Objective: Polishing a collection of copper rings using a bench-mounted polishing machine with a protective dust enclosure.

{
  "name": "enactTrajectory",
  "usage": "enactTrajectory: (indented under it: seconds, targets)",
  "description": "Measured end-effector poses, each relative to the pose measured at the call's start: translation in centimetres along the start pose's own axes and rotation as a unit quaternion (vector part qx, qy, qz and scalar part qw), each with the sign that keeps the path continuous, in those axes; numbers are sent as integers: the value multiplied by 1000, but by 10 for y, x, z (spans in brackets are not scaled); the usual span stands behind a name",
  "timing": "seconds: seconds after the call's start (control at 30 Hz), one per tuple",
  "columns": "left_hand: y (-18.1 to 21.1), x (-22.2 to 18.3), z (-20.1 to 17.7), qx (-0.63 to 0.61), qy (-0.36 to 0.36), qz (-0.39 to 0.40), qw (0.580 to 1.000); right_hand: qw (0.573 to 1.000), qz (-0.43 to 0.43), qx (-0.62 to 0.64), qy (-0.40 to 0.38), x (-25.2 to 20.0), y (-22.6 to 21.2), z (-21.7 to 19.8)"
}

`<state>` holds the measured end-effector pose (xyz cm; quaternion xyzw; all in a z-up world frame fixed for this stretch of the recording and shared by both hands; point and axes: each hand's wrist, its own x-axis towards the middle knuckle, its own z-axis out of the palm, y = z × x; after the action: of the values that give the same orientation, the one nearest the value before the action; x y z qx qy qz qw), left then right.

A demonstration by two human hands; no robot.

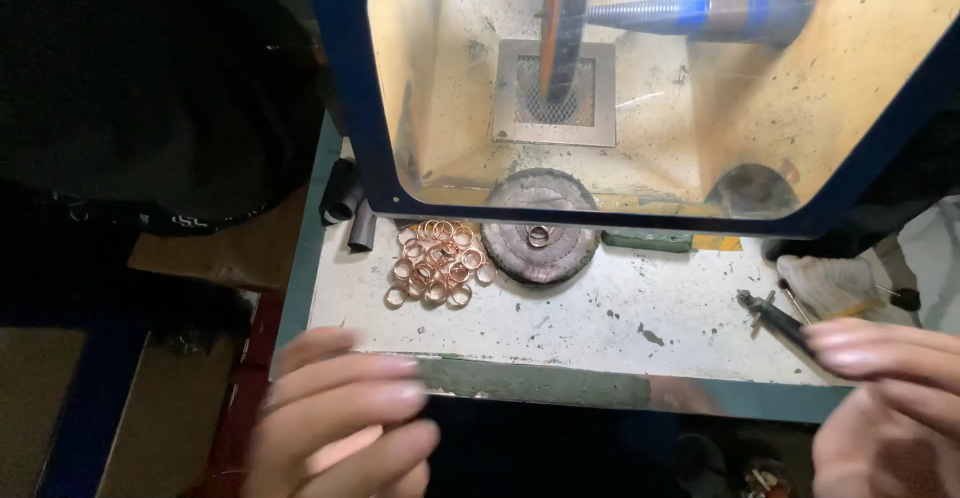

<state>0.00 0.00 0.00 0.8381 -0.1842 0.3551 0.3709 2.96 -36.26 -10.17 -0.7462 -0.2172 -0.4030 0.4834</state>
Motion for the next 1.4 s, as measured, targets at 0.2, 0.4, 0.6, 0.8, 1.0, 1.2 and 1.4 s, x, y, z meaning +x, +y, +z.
enactTrajectory:
  seconds: [0.2,0.4,0.6,0.8,1.0,1.2,1.4]
  targets:
    - [-65,20,61,-112,-230,122,959,952,-40,-128,-275,71,-26,68]
    - [-81,64,101,-14,-520,-98,848,911,-19,-251,-327,67,25,103]
    - [-111,75,131,41,-422,155,892,862,75,-207,-456,93,37,111]
    - [-148,84,160,-100,-462,28,881,778,137,-296,-536,98,56,101]
    - [-161,93,178,-168,-416,37,893,782,162,-321,-509,98,48,108]
    - [-155,100,184,-181,-369,-33,911,817,191,-247,-484,110,42,119]
    - [-187,108,201,-195,-323,-102,920,795,263,-238,-492,127,15,122]
